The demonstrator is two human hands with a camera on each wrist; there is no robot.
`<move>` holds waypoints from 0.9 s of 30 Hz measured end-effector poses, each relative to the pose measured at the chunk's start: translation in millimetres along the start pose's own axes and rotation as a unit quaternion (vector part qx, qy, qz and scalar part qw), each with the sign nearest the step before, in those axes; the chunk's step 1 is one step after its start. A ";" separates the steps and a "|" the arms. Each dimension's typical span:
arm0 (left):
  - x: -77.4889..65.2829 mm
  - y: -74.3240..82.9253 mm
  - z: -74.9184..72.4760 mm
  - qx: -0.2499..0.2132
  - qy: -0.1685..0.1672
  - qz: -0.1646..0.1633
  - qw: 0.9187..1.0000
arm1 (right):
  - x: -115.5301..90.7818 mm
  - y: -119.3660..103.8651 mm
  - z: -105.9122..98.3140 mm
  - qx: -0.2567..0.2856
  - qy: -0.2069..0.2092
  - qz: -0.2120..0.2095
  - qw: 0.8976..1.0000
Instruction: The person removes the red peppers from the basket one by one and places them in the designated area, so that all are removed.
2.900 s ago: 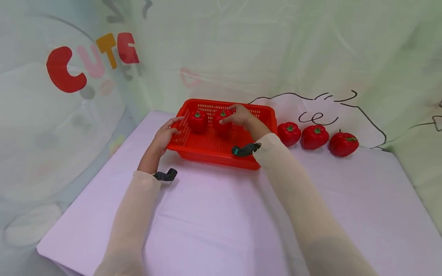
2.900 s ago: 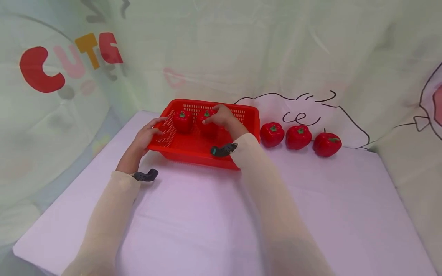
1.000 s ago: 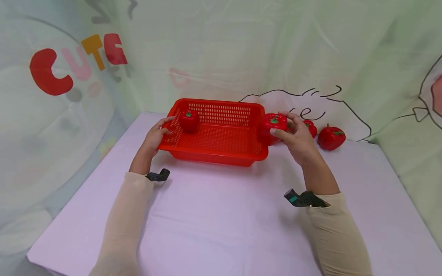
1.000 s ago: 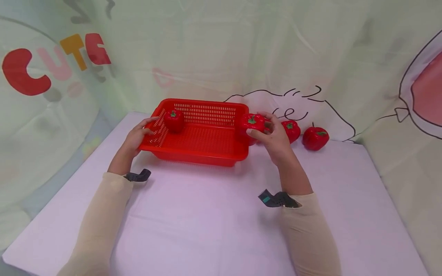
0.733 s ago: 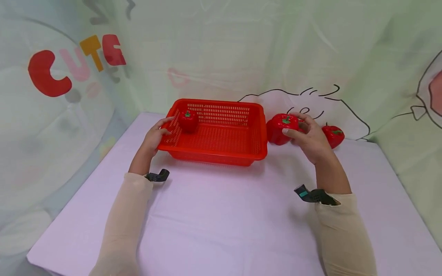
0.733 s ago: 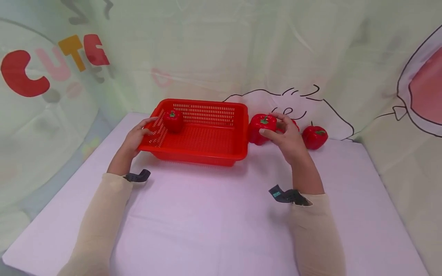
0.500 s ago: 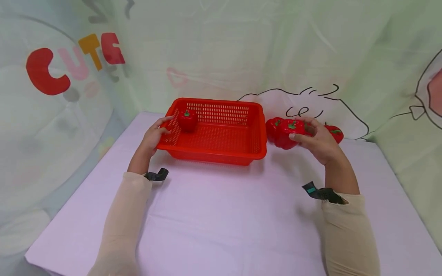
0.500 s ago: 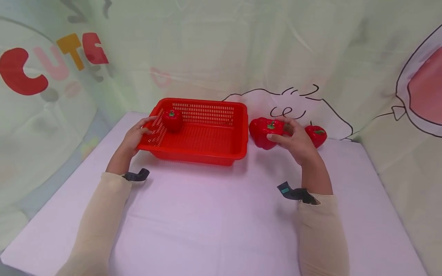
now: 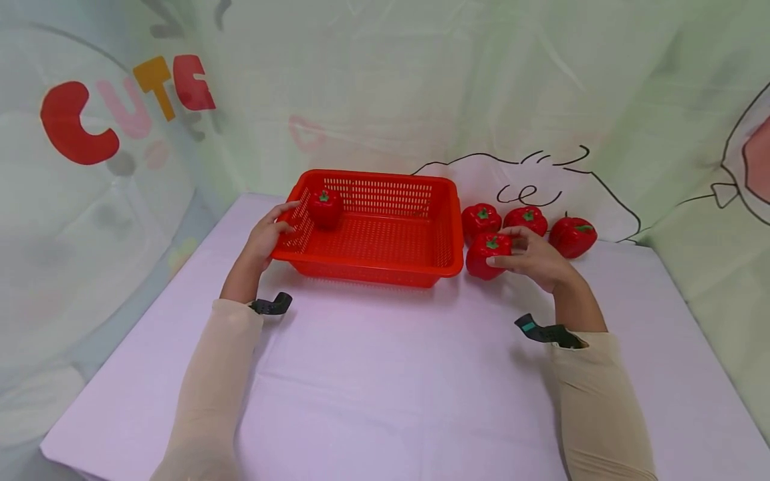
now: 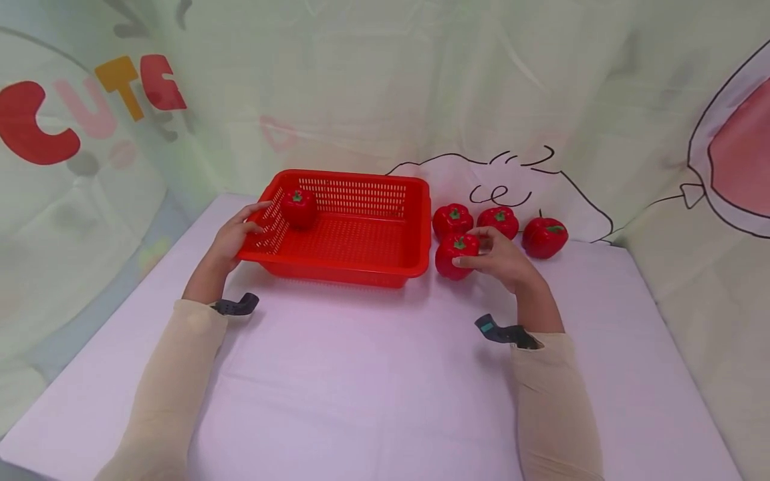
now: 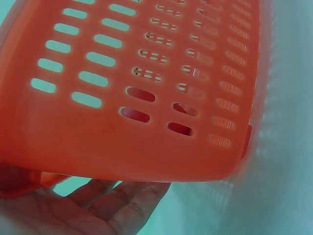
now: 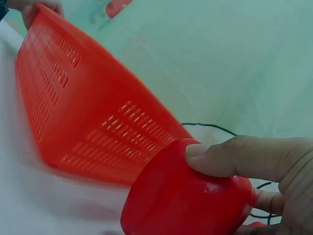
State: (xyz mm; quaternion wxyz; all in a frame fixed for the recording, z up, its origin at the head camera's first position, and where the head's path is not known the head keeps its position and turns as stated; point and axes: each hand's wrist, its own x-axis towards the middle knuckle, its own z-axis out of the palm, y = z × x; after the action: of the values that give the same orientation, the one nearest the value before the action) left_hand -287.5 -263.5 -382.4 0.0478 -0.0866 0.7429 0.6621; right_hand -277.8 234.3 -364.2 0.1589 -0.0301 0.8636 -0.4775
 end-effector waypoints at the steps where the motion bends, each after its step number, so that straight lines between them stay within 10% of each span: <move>1: -0.1 0.0 0.0 0.000 -0.001 0.000 1.000 | 0.7 0.9 0.8 0.004 -0.002 0.002 1.000; 27: 1.3 -1.3 -1.0 -0.003 0.002 -0.004 1.000 | -2.6 0.0 -3.5 -0.043 -0.034 -0.020 0.998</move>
State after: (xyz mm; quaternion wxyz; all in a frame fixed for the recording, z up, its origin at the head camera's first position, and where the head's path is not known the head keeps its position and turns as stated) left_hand -288.5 -264.7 -383.8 0.0487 -0.0910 0.7403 0.6643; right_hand -276.3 237.7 -361.9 0.1774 -0.0704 0.8766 -0.4417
